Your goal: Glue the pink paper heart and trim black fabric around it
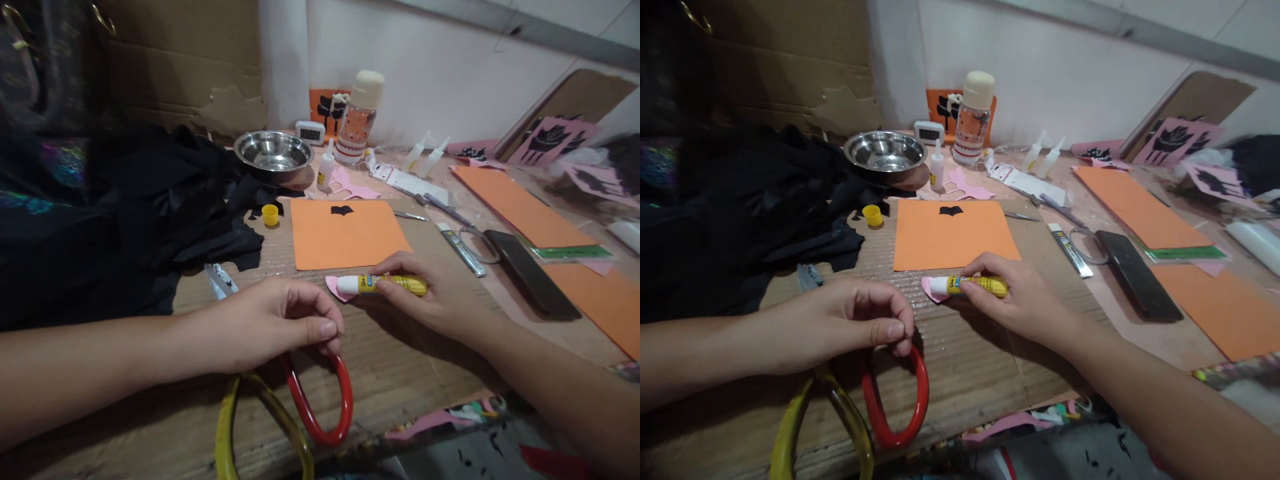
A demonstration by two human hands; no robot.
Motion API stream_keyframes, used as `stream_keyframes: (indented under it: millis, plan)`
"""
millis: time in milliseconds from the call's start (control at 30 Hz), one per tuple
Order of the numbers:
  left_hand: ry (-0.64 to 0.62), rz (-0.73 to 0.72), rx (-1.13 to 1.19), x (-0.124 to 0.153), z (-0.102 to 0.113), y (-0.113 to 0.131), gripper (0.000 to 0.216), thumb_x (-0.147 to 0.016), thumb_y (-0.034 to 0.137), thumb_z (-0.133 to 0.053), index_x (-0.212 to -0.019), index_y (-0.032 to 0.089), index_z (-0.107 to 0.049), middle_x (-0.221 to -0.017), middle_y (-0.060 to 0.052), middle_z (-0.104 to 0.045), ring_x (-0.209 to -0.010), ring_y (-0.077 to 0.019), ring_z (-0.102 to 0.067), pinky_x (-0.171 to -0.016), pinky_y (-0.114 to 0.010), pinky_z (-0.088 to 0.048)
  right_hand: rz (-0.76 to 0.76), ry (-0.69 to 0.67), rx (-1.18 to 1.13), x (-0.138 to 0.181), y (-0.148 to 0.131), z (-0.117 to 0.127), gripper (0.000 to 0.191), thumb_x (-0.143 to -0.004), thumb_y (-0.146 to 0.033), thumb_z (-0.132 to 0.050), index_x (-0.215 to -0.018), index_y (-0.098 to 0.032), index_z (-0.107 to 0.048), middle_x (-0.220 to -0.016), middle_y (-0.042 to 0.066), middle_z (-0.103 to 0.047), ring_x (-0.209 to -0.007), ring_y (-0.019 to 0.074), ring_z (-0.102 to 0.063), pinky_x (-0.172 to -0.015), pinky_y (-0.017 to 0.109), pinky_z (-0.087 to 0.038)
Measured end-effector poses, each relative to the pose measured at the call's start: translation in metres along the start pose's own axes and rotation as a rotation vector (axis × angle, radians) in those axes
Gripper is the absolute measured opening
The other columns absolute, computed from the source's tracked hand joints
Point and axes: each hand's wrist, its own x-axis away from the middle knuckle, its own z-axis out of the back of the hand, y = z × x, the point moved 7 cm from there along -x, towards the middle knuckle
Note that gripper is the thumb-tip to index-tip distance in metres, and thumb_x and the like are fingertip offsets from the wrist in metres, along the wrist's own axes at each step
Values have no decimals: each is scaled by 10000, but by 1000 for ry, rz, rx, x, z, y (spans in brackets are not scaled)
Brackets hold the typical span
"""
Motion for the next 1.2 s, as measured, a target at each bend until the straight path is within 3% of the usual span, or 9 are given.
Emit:
stream_keyframes:
  millis: [233,400,667,1000,1200]
  plan:
    - [2,-18,-37,1,-2,3,105,-948,233,-661,-878,154,-661,-840,11,-688,-801,-100,-645,-737,-191,-498,8,-1,-18,0,0,0,170,-942,-295,-600,-952,-199,-740,-875,56,-811,-772,219,-757,-676,296,-569]
    - [13,36,-230,6,-3,-3,180,-843,292,-762,-837,183,-619,-757,41,-645,-675,-93,-564,-603,-177,-446,13,-5,-10,1,0,-1,165,-941,-295,-608,-964,-204,-743,-900,61,-818,-789,227,-760,-691,305,-570]
    - [-6,85,-279,7,-6,-8,66,-774,186,-705,-809,193,-649,-682,54,-646,-602,-90,-553,-558,-166,-440,5,-19,-3,0,1,-1,163,-939,-305,-615,-965,-211,-745,-908,62,-821,-796,228,-759,-699,309,-569]
    - [-13,82,-284,6,-5,-4,104,-799,194,-657,-864,194,-738,-849,7,-780,-707,-129,-669,-629,-194,-536,0,-17,-32,1,3,-3,168,-945,-319,-609,-963,-207,-733,-898,58,-811,-792,228,-759,-691,308,-558]
    - [3,50,-221,6,-6,2,110,-829,162,-639,-874,188,-735,-864,6,-778,-790,-118,-679,-710,-186,-525,-11,-27,-29,1,1,-3,164,-943,-324,-608,-952,-214,-730,-879,52,-808,-774,216,-754,-687,300,-558]
